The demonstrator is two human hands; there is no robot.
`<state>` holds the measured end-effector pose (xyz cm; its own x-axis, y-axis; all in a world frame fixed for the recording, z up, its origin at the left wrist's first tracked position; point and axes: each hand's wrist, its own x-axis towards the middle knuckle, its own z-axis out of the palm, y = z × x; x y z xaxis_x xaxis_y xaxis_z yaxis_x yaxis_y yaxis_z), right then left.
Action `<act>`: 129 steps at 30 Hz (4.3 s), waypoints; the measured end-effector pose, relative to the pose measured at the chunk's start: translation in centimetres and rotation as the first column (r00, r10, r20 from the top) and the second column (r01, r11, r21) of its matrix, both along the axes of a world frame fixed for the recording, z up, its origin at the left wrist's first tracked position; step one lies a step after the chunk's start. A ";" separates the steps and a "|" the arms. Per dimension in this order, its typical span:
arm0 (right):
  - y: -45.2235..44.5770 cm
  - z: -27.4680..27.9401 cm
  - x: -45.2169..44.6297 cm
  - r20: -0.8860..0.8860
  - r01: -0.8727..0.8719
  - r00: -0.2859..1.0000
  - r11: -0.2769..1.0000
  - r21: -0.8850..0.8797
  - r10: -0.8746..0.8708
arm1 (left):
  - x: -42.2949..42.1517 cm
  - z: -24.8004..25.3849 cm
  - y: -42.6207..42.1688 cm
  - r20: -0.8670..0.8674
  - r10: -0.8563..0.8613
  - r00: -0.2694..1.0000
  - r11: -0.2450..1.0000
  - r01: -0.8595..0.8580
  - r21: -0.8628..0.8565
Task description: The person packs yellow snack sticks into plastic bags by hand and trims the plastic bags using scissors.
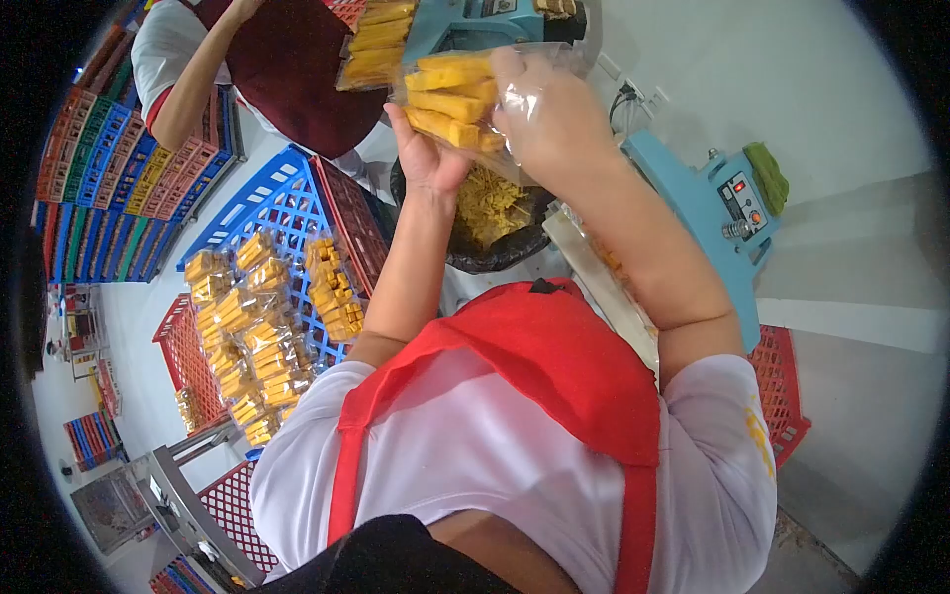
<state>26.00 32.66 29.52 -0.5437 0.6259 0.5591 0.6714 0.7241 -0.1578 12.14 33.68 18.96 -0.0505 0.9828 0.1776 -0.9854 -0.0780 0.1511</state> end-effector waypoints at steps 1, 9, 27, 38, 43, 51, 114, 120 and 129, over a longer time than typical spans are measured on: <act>0.1 -0.1 0.1 -0.016 0.023 1.000 0.998 0.057 -0.022 | 0.1 0.2 -0.1 0.004 0.014 1.000 1.000 -0.014 0.013; 0.3 0.3 0.6 0.016 -0.077 0.997 0.997 0.020 0.076 | 0.3 0.4 0.7 0.008 0.127 0.992 0.992 -0.127 0.003; 0.1 -1.1 2.4 -0.075 -0.181 0.981 0.983 -0.033 0.178 | 0.5 2.3 1.1 0.118 0.116 0.986 0.993 -0.114 -0.019; -0.7 -1.2 1.8 -0.402 -0.423 0.891 0.703 -0.572 0.208 | 0.9 1.7 0.8 0.094 0.103 0.990 0.993 -0.098 -0.062; -0.8 0.0 2.7 -0.141 -0.288 0.956 0.740 -0.607 0.256 | 1.2 1.5 0.8 0.157 0.008 0.988 1.000 -0.012 0.028; -1.9 -0.1 2.2 -0.249 -0.218 0.953 0.962 -0.162 0.174 | 1.6 1.8 0.7 0.144 0.020 0.989 0.999 -0.025 0.034; -1.2 -2.6 1.2 -0.367 -0.094 0.930 0.970 -0.222 0.006 | 1.4 1.1 0.6 0.219 -0.106 0.970 0.992 0.088 0.090; -3.0 1.1 2.4 -0.164 -0.275 0.954 0.951 -0.139 0.251 | -0.6 -0.3 1.5 0.375 -0.251 0.892 0.945 0.141 0.296; 0.3 0.7 -1.2 0.164 -0.368 0.927 0.898 0.240 0.336 | -1.1 -1.3 0.7 0.357 -0.254 0.899 0.967 0.230 0.111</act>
<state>24.84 32.97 30.23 -0.7720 0.2214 0.5958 0.3669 0.9207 0.1332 11.04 34.42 17.68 0.1139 0.9601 0.2556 -0.9601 0.1725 -0.2203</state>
